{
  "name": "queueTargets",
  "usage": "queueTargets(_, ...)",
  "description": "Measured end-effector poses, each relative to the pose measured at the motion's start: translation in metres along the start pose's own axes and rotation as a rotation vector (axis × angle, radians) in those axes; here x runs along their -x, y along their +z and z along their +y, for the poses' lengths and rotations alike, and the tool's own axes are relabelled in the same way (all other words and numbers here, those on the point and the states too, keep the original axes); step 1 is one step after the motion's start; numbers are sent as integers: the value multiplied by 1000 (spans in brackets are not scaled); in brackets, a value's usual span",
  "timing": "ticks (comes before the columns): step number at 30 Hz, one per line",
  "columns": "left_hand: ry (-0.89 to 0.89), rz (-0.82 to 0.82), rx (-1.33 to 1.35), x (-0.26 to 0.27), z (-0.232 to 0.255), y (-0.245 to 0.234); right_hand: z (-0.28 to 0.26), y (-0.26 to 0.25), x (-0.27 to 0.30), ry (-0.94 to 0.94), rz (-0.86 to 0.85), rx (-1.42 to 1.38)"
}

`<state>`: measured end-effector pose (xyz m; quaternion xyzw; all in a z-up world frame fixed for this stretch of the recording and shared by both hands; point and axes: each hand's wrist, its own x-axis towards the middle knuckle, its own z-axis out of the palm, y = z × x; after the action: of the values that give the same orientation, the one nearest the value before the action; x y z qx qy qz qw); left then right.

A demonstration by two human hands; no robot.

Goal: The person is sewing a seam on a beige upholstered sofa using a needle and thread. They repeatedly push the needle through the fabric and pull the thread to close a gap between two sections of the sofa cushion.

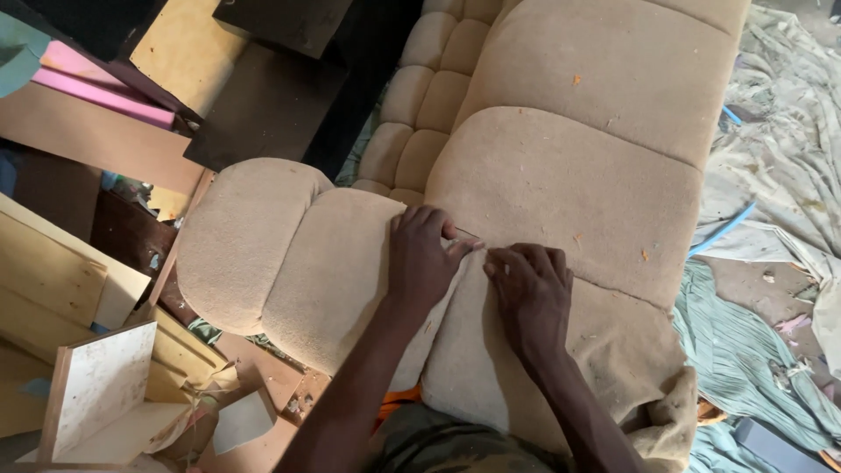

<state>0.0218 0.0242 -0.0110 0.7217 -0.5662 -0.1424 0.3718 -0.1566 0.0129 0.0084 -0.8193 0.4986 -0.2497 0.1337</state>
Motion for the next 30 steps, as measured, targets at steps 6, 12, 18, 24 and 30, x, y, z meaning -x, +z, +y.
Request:
queueTargets(6, -164, -284, -107, -47, 8, -3, 8, 3, -18, 151, -216, 27)
queueTargets(12, -262, -313, 67, -62, 23, -7, 3, 1, -15, 160, -182, -48)
queueTargets(18, -271, -341, 124, -59, 18, -11, -17, 1, -6, 152, 93, -180)
queueTargets(24, -241, -321, 160, -45, 17, -12, -16, -9, -4, 72, 148, -231)
queueTargets(30, -41, 132, 284, -10, 21, -8, -5, -7, 2, -123, 74, -72)
